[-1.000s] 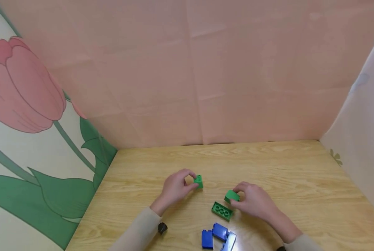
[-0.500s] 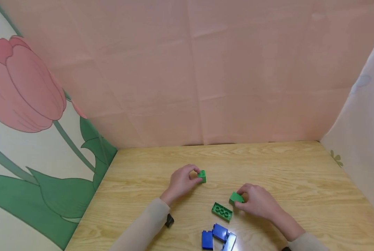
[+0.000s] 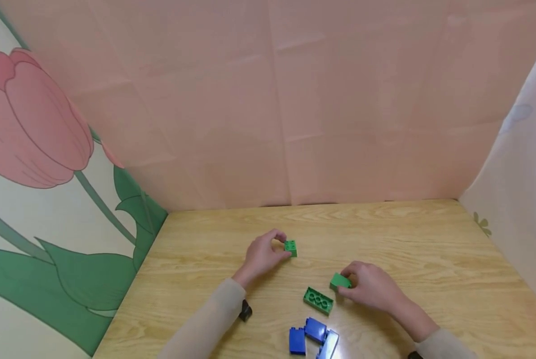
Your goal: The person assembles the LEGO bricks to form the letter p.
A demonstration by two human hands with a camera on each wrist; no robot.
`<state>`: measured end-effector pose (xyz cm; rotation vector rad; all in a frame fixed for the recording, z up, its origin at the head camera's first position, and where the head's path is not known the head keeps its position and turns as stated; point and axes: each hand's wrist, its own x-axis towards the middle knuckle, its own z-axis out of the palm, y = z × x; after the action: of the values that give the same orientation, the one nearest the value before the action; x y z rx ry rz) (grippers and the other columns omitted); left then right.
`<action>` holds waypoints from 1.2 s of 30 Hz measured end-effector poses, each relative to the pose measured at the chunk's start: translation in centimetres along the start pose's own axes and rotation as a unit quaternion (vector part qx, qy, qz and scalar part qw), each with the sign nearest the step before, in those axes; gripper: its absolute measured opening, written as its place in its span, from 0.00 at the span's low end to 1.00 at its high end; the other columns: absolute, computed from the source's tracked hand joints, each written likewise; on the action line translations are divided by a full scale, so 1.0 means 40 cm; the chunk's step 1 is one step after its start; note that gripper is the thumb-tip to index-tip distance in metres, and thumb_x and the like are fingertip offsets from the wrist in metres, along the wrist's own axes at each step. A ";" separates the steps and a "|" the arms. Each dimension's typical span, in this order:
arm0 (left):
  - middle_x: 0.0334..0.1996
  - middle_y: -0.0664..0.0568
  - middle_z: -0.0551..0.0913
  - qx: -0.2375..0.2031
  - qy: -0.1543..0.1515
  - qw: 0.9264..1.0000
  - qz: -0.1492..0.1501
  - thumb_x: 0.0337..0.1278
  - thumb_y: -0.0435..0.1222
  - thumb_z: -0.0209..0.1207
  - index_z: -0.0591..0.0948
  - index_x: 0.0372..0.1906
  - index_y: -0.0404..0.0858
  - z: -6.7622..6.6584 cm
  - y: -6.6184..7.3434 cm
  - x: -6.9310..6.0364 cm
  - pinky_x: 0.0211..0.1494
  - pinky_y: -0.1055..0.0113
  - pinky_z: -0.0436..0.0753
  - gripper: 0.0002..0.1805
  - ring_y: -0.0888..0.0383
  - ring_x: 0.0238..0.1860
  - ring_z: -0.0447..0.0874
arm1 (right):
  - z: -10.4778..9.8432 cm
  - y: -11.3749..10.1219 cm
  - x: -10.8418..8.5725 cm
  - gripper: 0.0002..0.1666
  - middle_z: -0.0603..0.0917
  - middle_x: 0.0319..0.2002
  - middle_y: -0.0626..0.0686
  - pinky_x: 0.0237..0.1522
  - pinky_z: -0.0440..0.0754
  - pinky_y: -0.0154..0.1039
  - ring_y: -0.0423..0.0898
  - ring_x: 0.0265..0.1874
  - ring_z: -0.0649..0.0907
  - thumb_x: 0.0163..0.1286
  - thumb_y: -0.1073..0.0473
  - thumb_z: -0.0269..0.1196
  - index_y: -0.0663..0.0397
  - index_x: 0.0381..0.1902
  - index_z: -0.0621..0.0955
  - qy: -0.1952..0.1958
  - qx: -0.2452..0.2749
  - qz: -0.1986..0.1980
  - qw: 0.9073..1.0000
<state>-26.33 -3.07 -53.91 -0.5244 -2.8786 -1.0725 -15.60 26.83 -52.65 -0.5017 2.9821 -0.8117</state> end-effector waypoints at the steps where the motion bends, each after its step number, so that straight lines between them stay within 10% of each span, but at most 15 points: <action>1: 0.49 0.70 0.84 -0.005 -0.002 1.000 -0.001 0.57 0.49 0.76 0.83 0.56 0.52 0.000 0.001 0.001 0.61 0.52 0.77 0.23 0.58 0.56 0.82 | -0.002 0.000 -0.002 0.23 0.89 0.43 0.48 0.46 0.86 0.55 0.47 0.41 0.86 0.61 0.44 0.77 0.52 0.46 0.88 0.002 0.000 -0.001 1.000; 12: 0.47 0.67 0.86 -0.025 -0.024 0.999 -0.008 0.57 0.50 0.76 0.85 0.57 0.50 0.007 -0.011 0.013 0.63 0.53 0.76 0.24 0.58 0.56 0.82 | -0.002 0.008 -0.040 0.45 0.87 0.49 0.56 0.51 0.82 0.64 0.60 0.50 0.85 0.53 0.28 0.76 0.60 0.53 0.85 -0.006 -0.012 0.042 0.999; 36: 0.45 0.67 0.87 -0.061 -0.038 0.997 -0.025 0.56 0.48 0.76 0.87 0.51 0.55 0.012 -0.020 0.017 0.66 0.51 0.74 0.18 0.59 0.58 0.81 | 0.003 0.019 -0.044 0.30 0.88 0.47 0.53 0.51 0.82 0.64 0.59 0.49 0.86 0.58 0.43 0.79 0.56 0.51 0.86 0.006 0.025 0.046 0.999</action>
<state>-27.18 -3.10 -54.68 -0.5115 -2.9190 -1.2698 -14.14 27.91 -53.26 -0.3562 2.9619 -0.8819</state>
